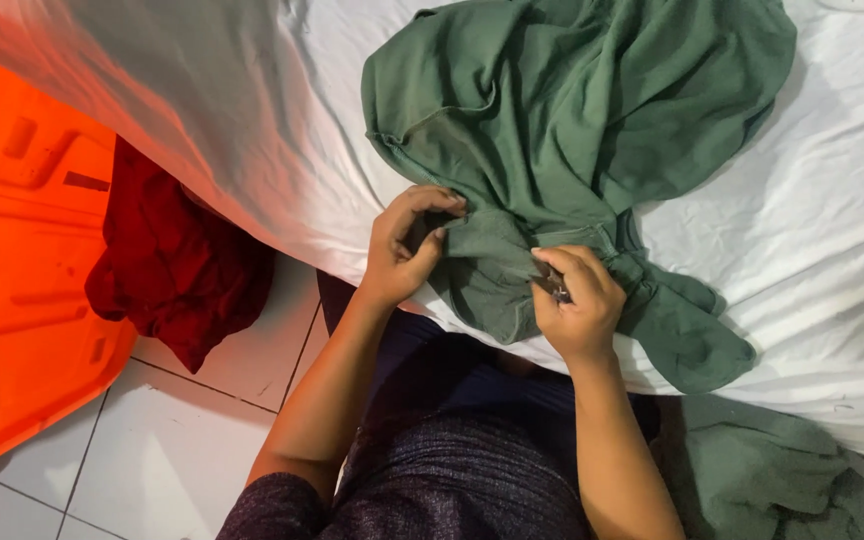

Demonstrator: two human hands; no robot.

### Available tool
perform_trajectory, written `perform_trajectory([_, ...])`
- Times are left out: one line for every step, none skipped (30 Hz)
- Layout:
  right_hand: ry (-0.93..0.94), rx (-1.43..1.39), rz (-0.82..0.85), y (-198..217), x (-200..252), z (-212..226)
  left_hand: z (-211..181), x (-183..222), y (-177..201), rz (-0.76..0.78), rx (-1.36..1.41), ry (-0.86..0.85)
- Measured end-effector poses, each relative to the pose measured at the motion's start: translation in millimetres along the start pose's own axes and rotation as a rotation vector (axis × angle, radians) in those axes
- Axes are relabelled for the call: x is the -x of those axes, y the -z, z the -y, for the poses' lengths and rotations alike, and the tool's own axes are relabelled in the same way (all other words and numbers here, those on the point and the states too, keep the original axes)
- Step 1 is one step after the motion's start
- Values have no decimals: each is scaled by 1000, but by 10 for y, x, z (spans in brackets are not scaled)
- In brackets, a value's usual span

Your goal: Trimming loose threads from a green garment using small scissors

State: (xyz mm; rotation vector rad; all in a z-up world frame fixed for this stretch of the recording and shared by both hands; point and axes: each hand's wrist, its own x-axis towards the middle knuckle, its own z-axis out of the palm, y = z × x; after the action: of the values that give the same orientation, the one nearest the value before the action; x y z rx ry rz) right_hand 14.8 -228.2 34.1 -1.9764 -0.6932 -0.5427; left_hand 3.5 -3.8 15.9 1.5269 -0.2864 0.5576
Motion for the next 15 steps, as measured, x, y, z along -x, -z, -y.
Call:
perform_trajectory([-1, -2, 0, -3, 64, -63, -32, -1, -1, 0, -2, 1])
perform_trajectory([-32, -26, -27, -8, 109, -143, -50, -29, -8, 8, -44, -28])
perform_trajectory([-63, -49, -54, -10, 150, -222, -72, -59, -16, 15, -87, -56])
perform_trajectory([-58, -48, -61, -8, 123, -212, -59, -59, -17, 18, -87, -64])
perform_trajectory([-86, -100, -79, -5, 96, -203, -44, -60, -19, 24, -114, -81])
perform_trajectory([-118, -152, -95, 4, 90, -189, -31, -41, -26, 30, -141, -93])
perform_trajectory([-117, -152, -101, 8, 94, -185, -6, -37, -37, 34, -141, -96])
perform_trajectory([-191, -164, -98, 11, 111, -170, 10, -14, -42, 41, -143, -85])
perform_trajectory([-265, -177, -95, 10, 131, -157, 29, 12, -45, 47, -145, -73])
perform_trajectory([-270, -177, -94, 16, 66, -70, -3, -1, -60, 49, -146, -69])
perform_trajectory([-329, -190, -87, 21, 2, 16, -34, -14, -76, 62, -191, -82])
perform_trajectory([-388, -201, -82, 32, -65, 99, -63, -31, -98, 77, -234, -96])
perform_trajectory([-393, -199, -82, 54, -70, 108, -48, -16, -115, 80, -232, -92])
perform_trajectory([-432, -197, -69, 68, -85, 114, -35, -9, -124, 67, -274, -102])
perform_trajectory([-471, -194, -55, 84, -101, 124, -26, -4, -133, 54, -315, -112])
